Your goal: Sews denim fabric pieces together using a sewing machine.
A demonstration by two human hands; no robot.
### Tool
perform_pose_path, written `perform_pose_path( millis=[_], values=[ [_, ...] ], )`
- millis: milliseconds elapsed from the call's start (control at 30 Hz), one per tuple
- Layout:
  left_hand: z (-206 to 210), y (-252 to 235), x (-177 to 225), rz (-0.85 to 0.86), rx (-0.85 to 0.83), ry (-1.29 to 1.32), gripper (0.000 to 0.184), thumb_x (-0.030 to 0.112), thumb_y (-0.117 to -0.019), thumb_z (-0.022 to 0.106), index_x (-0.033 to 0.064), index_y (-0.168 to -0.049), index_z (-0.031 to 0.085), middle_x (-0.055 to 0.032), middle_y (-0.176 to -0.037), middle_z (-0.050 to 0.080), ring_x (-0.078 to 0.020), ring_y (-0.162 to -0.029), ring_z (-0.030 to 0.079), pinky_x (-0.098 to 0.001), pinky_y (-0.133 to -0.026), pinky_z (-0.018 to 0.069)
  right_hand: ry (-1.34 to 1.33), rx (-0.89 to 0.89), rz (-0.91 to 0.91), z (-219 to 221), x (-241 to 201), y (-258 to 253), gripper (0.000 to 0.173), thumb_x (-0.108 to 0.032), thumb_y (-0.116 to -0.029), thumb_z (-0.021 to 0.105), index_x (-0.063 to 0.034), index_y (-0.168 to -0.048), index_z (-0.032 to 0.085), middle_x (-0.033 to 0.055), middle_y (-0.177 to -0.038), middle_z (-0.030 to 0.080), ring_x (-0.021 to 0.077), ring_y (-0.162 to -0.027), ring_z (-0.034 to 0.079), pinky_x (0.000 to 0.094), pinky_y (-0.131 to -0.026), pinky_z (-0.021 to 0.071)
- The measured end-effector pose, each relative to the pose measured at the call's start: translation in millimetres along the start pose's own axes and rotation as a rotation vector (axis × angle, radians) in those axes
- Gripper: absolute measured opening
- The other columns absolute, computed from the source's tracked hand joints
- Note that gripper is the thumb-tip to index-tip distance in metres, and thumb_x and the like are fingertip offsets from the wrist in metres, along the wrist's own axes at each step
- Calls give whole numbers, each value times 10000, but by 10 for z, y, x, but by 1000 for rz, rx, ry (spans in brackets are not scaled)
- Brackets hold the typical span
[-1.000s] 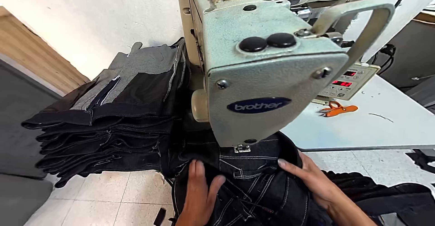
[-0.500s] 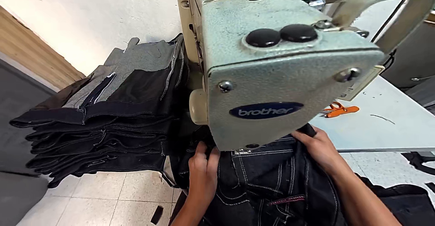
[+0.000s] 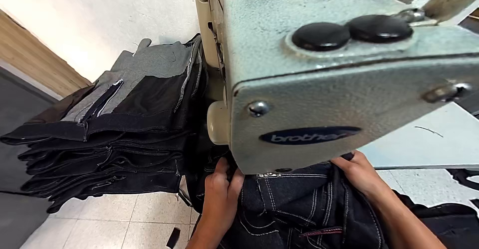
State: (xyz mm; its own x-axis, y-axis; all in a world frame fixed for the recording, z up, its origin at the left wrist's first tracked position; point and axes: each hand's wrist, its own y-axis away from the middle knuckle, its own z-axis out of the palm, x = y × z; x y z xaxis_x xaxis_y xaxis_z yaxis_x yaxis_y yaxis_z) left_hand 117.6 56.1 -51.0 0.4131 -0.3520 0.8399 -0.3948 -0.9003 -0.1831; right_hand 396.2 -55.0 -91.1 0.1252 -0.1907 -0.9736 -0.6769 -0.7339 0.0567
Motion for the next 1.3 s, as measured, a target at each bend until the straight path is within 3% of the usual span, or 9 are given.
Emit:
perform_pose_path(
  millis=[200,367,567,700,833,1000,1100,1200,1300],
  values=[
    [-109,16,-104,38,-55,-102,387,399,-982,588,25,-1010,686,30,-639,618,-47,-487,591,-253,-457,531,77,-89,4,-74,111,-4,20,-118,-923,668,-121,-941,660,-60,-754,673,14,-682,638,234,-655,544],
    [-390,120,6,129,-90,-299,408,341,-1015,598,9,-780,619,-37,-547,522,-127,-452,520,-322,-456,464,429,-36,-133,-215,23,100,512,-414,-860,766,-58,-1202,631,97,-925,699,255,-830,689,551,-709,543],
    [-570,236,165,252,-130,-369,377,255,-1009,624,-31,-763,615,-74,-557,537,-125,-465,508,-285,-465,431,655,116,-414,-328,-145,308,592,-458,-871,685,1,-1238,614,94,-830,638,284,-659,634,541,-576,531],
    [-601,302,315,300,-201,-344,348,223,-998,648,-61,-797,648,-125,-610,598,-144,-511,552,-281,-506,467,127,46,-24,-320,-124,438,469,-249,-898,748,-38,-1269,554,95,-964,650,209,-819,664,427,-722,568],
    [-554,300,365,356,-204,-273,262,188,-987,666,-48,-882,711,-123,-717,664,-111,-610,595,-234,-597,509,-472,52,368,-241,-232,562,223,-131,-984,608,-81,-1202,611,70,-889,727,138,-742,716,288,-644,610],
    [-179,170,293,351,-151,-786,602,505,-987,564,-21,-722,688,-170,-694,666,-339,-639,708,-505,-534,560,-656,107,518,-176,-220,540,213,-141,-1072,489,-62,-1227,612,71,-869,726,125,-732,719,280,-627,610],
    [-110,66,309,210,-325,-744,742,558,-1038,390,-44,-691,650,-196,-712,666,-380,-707,708,-551,-612,545,-668,80,524,-136,-212,423,199,-174,-1089,446,-92,-1160,614,40,-827,711,102,-704,704,272,-605,598],
    [-138,178,88,298,-226,-513,602,367,-1032,446,-20,-588,576,-153,-580,583,-309,-559,644,-474,-531,518,-408,-160,286,-337,-201,200,261,-177,-1092,405,-110,-1112,656,2,-833,719,63,-709,686,248,-621,587],
    [-391,464,-169,157,-181,-329,456,207,-1018,505,-99,-717,658,-191,-612,623,-307,-589,667,-485,-610,556,160,-322,-153,-490,-215,-268,249,-107,-947,679,-92,-702,633,-18,-592,569,80,-535,528,284,-525,427]
  ],
)
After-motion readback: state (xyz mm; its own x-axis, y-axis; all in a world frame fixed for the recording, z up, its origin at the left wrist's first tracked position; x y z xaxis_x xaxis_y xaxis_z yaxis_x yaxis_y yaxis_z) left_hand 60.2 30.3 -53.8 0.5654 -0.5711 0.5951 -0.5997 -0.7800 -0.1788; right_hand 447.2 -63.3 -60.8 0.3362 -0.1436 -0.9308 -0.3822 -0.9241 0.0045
